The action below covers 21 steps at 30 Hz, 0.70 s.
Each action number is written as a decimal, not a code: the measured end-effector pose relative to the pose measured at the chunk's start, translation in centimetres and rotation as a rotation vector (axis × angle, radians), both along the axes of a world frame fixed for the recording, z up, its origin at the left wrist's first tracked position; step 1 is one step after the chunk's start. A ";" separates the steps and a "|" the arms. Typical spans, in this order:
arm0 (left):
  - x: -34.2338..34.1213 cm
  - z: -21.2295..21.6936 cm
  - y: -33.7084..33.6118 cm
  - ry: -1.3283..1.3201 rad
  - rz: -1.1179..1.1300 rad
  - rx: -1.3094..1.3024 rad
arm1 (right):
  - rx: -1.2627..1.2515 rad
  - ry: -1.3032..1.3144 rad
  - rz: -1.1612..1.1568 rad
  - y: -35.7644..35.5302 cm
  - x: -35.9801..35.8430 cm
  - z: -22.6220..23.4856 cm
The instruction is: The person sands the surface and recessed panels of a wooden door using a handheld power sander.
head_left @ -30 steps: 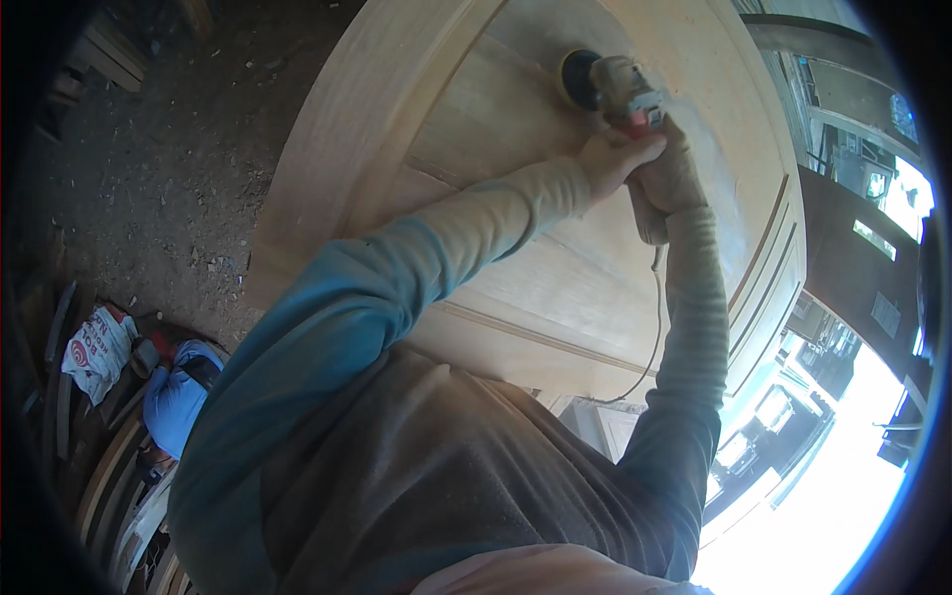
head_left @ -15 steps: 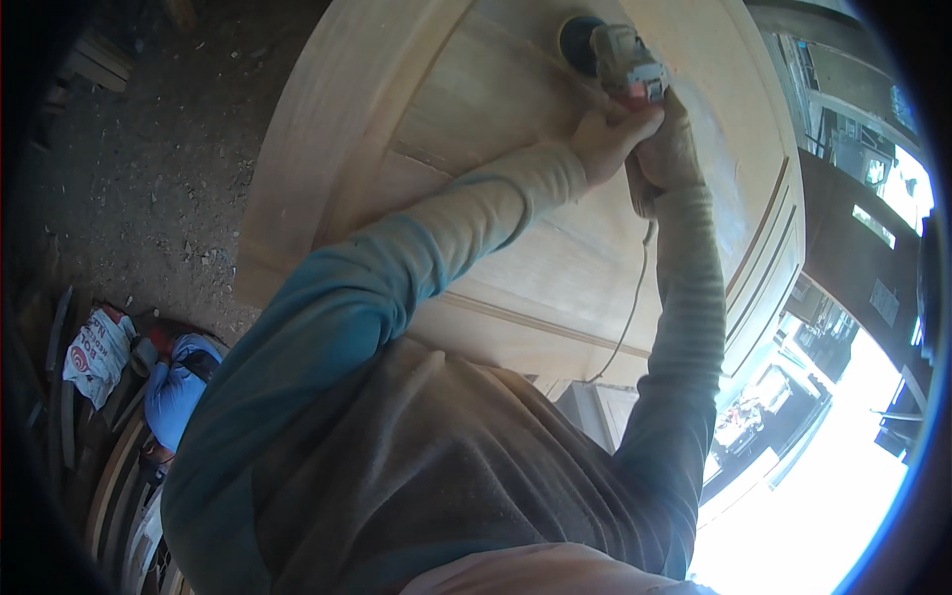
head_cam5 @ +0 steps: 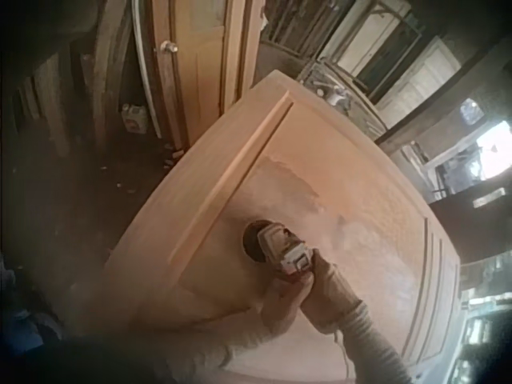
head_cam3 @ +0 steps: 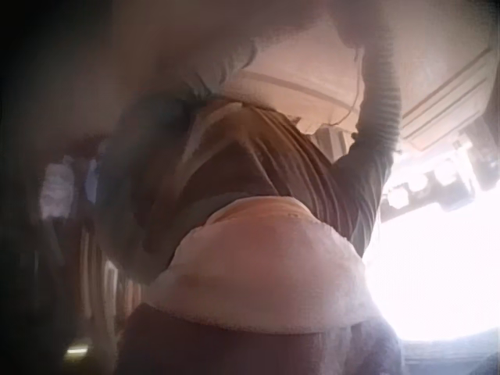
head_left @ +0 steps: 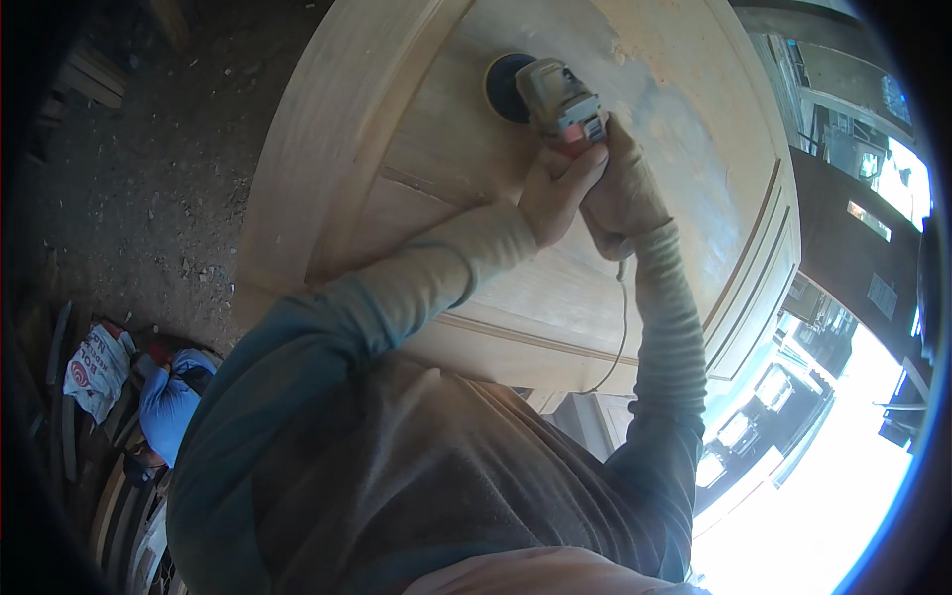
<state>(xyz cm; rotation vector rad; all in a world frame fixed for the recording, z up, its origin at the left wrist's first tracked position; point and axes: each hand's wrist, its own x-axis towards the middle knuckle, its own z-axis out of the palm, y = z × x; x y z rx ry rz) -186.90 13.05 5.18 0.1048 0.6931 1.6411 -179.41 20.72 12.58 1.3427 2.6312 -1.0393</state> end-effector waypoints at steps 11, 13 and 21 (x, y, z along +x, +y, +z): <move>2.5 -0.6 4.0 0.240 -0.398 0.003 | -0.329 0.189 -0.396 1.9 3.8 0.5; 1.9 -0.9 -2.1 0.228 -0.248 0.107 | -0.896 0.732 -0.746 -3.0 2.9 -0.7; 1.1 -1.3 -8.2 0.218 -0.402 0.033 | -0.031 0.097 -0.131 -8.2 3.4 -0.3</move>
